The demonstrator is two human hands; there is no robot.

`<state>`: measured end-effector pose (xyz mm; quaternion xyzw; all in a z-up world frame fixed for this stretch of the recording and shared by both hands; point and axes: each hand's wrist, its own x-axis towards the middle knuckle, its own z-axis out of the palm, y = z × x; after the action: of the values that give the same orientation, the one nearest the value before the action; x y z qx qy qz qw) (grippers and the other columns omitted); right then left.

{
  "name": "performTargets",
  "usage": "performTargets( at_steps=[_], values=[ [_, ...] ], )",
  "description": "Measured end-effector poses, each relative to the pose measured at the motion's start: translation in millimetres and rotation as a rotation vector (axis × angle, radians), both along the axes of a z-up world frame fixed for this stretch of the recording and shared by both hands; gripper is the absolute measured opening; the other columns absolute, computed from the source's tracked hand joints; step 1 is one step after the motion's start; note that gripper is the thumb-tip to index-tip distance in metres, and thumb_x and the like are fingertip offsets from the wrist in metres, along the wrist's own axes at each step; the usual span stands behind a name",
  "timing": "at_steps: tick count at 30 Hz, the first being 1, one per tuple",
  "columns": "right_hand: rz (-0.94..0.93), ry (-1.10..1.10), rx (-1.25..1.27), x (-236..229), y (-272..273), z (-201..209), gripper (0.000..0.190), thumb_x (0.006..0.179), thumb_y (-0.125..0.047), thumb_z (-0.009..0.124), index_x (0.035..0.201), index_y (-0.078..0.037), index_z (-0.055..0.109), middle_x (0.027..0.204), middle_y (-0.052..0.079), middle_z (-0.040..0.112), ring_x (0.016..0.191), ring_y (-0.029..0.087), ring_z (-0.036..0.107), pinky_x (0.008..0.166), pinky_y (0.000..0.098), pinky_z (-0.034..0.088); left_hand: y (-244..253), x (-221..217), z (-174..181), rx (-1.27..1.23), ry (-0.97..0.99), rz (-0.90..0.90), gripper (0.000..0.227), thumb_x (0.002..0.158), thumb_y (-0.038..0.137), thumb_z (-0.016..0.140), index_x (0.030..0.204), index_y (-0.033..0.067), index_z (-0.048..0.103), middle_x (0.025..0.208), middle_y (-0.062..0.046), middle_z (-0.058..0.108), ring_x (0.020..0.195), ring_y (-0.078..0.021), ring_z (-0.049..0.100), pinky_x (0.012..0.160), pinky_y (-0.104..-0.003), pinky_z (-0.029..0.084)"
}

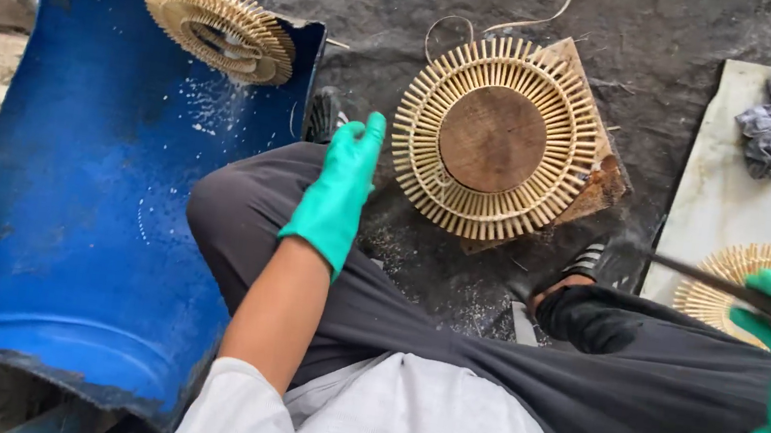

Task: Assembling and refining a circular bamboo lampshade frame using tools and manual adjustment.

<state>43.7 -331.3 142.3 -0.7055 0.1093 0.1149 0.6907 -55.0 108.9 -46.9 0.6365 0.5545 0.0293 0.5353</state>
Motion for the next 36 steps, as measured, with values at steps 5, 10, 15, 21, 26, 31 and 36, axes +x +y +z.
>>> performTargets(
  at_steps=[5,10,15,21,26,31,36],
  values=[
    [0.245,-0.169,-0.39,-24.8,19.0,-12.7,0.014,0.112,-0.002,0.064,0.121,0.002,0.073,0.105,0.013,0.073,0.096,0.018,0.07,0.095,0.0305,0.055,-55.8,25.7,19.9,0.706,-0.201,-0.526,0.066,0.097,0.052,0.075,0.143,0.0103,0.054,0.139,-0.024,0.057,0.123,-0.0421,0.055,0.102,-0.05,0.05],
    [0.438,-0.315,-0.029,-34.2,79.2,-22.3,0.027,0.103,0.004,0.062,0.128,-0.002,0.068,0.137,0.01,0.068,0.125,0.016,0.066,0.109,0.0303,0.054,-109.4,69.7,62.8,0.559,0.111,-0.871,0.103,0.08,0.055,0.085,0.157,0.0159,0.03,0.16,-0.031,0.022,0.132,-0.0551,0.04,0.102,-0.058,0.046],
    [0.471,-0.121,-0.096,-41.6,95.6,-38.1,0.03,0.097,0.004,0.067,0.126,-0.003,0.069,0.127,0.008,0.07,0.117,0.017,0.066,0.103,0.0307,0.053,-106.7,75.8,47.4,0.564,0.189,-0.928,0.108,0.074,0.055,0.085,0.159,0.0227,0.027,0.164,-0.027,0.015,0.134,-0.0513,0.041,0.1,-0.056,0.049],
    [0.469,-0.154,-0.148,-42.1,98.1,-35.9,0.027,0.096,-0.001,0.068,0.123,-0.006,0.071,0.123,0.004,0.072,0.11,0.012,0.07,0.097,0.0281,0.057,-96.3,82.3,41.9,0.57,0.154,-1.0,0.109,0.072,0.052,0.088,0.159,0.0271,0.028,0.166,-0.024,0.011,0.135,-0.0487,0.04,0.103,-0.055,0.048],
    [0.397,0.039,-0.278,-40.2,90.5,-34.9,0.028,0.097,-0.001,0.07,0.123,-0.009,0.074,0.115,0.005,0.073,0.094,0.01,0.065,0.081,0.0273,0.053,-92.5,86.7,52.2,0.52,0.172,-1.079,0.108,0.072,0.049,0.09,0.158,0.0312,0.029,0.167,-0.021,0.008,0.141,-0.048,0.033,0.106,-0.057,0.043],
    [0.444,-0.18,-0.241,-40.4,88.6,-31.0,0.029,0.098,0.001,0.069,0.125,-0.007,0.071,0.12,0.003,0.072,0.107,0.009,0.067,0.093,0.0257,0.054,-73.9,88.9,29.5,0.507,0.056,-1.182,0.107,0.07,0.042,0.092,0.158,0.0368,0.032,0.17,-0.015,0.007,0.149,-0.0471,0.024,0.118,-0.059,0.034],
    [0.408,-0.222,-0.171,-42.5,84.9,-41.4,0.028,0.098,0.003,0.069,0.124,-0.007,0.071,0.122,0.003,0.073,0.111,0.01,0.068,0.098,0.0263,0.055,-84.9,103.7,59.1,0.494,0.153,-1.252,0.103,0.073,0.04,0.091,0.156,0.0437,0.032,0.17,-0.011,0.0,0.149,-0.0542,0.015,0.116,-0.063,0.032]
  ],
)
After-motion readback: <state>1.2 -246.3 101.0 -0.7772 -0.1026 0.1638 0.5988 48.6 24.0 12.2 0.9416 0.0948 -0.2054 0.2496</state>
